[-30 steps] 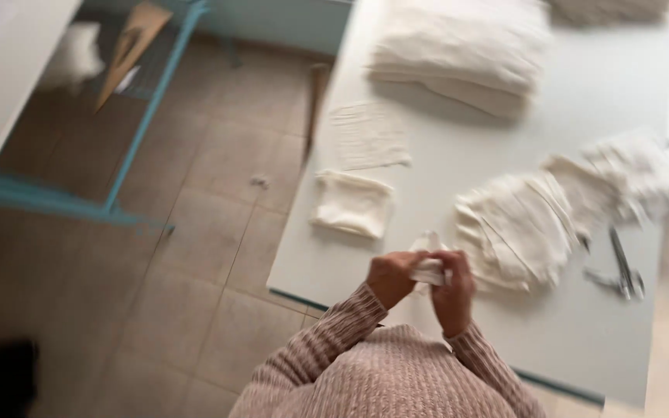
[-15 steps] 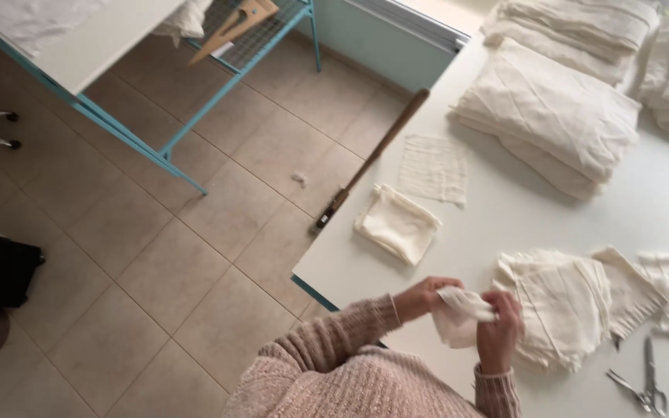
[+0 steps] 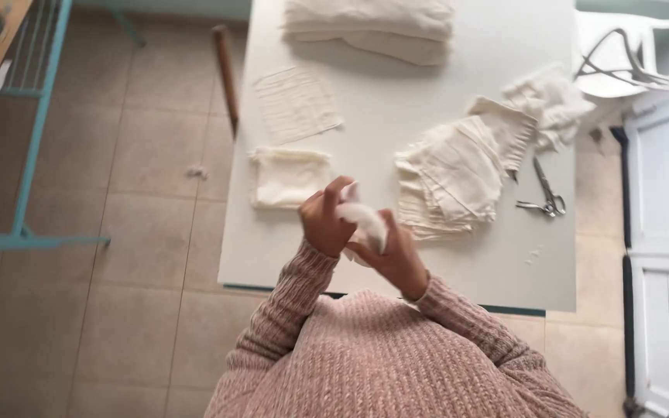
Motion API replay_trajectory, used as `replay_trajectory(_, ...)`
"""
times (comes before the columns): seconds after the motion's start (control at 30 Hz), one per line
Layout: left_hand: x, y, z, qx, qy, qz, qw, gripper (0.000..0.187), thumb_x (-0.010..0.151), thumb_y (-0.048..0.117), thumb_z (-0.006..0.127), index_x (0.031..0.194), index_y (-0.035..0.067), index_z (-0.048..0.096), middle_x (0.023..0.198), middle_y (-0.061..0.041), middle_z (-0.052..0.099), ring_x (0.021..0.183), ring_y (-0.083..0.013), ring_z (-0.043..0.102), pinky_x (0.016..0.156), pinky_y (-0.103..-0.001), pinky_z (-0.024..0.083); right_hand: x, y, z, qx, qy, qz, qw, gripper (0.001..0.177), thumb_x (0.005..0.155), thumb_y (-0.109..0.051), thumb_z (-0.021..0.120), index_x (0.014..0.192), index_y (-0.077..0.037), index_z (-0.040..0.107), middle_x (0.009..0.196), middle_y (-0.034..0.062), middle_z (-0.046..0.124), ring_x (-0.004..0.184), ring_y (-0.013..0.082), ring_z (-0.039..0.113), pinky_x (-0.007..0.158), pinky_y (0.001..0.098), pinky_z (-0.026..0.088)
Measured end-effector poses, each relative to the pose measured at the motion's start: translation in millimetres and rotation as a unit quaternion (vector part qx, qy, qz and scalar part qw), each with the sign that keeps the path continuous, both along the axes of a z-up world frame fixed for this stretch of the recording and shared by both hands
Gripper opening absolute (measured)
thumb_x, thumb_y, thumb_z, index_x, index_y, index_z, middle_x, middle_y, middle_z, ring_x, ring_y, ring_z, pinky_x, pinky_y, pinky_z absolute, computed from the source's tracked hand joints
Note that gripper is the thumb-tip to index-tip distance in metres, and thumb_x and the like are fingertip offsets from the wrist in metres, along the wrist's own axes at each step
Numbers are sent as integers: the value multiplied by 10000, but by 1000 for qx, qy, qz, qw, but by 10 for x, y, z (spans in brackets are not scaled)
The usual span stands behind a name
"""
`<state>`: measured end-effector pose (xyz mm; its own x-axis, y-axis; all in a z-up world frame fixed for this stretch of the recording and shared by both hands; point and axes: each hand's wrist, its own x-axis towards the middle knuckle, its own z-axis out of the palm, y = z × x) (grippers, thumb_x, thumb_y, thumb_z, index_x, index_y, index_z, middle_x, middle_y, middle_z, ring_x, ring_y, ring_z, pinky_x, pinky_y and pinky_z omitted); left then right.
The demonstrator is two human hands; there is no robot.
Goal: Folding and organizing small square pieces of white fabric on a work table.
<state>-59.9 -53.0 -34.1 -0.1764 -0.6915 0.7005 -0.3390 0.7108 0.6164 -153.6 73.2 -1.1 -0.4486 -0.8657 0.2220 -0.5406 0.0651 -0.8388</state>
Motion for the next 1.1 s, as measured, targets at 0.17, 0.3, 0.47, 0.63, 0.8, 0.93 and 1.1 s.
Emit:
replay_trajectory(0.17,95,154,545,94,127,-124,980,217,747,-29,795,894,130,782,824,-2,727,659,-200,716,634,-305,622,-464,154,-511,-24,-58,19,998,427,762,-291,835,1119,-145,650,873,167,724,810,445,704,727,476,536)
replay_trajectory(0.3,256,267,638,261,131,-348,891,214,721,-66,783,906,38,766,958,-114,752,887,-270,741,817,-358,578,-765,8,-261,-56,-64,19,996,344,835,-335,773,1078,-122,654,817,142,692,739,339,687,712,418,534)
replay_trajectory(0.47,262,507,-169,548,426,-465,550,268,872,11,630,1119,-94,628,1042,-257,701,941,-329,719,874,-461,556,-606,-105,98,-1,-179,93,979,345,703,-241,920,986,-175,734,726,3,716,684,110,660,741,251,519)
replay_trajectory(0.63,271,659,-257,624,442,-464,446,401,928,59,573,1295,-103,562,1184,-290,688,1058,-389,699,925,-567,540,-831,-8,-351,4,-276,194,941,286,698,-199,930,853,-89,717,629,-34,614,642,39,496,593,203,436)
replay_trajectory(0.8,306,613,-61,646,399,-442,477,336,929,22,601,1235,-115,593,1106,-294,707,976,-395,729,862,-581,576,-848,20,52,97,-337,301,887,736,524,-438,980,1118,-74,743,883,11,775,780,68,619,721,265,546)
replay_trajectory(0.93,313,631,-120,643,454,-424,448,377,970,55,567,1315,-94,530,1203,-305,676,1064,-410,695,922,-598,557,-799,3,-63,103,-132,259,951,457,716,-175,893,1108,-68,683,848,153,712,769,265,699,725,386,541)
replay_trajectory(1.1,406,765,-482,623,526,-449,365,479,899,64,589,1358,-56,524,1262,-305,639,1155,-461,630,993,-690,478,-655,-90,-52,74,-163,165,970,322,776,-60,785,1071,-139,686,1052,90,667,877,265,741,771,379,570)
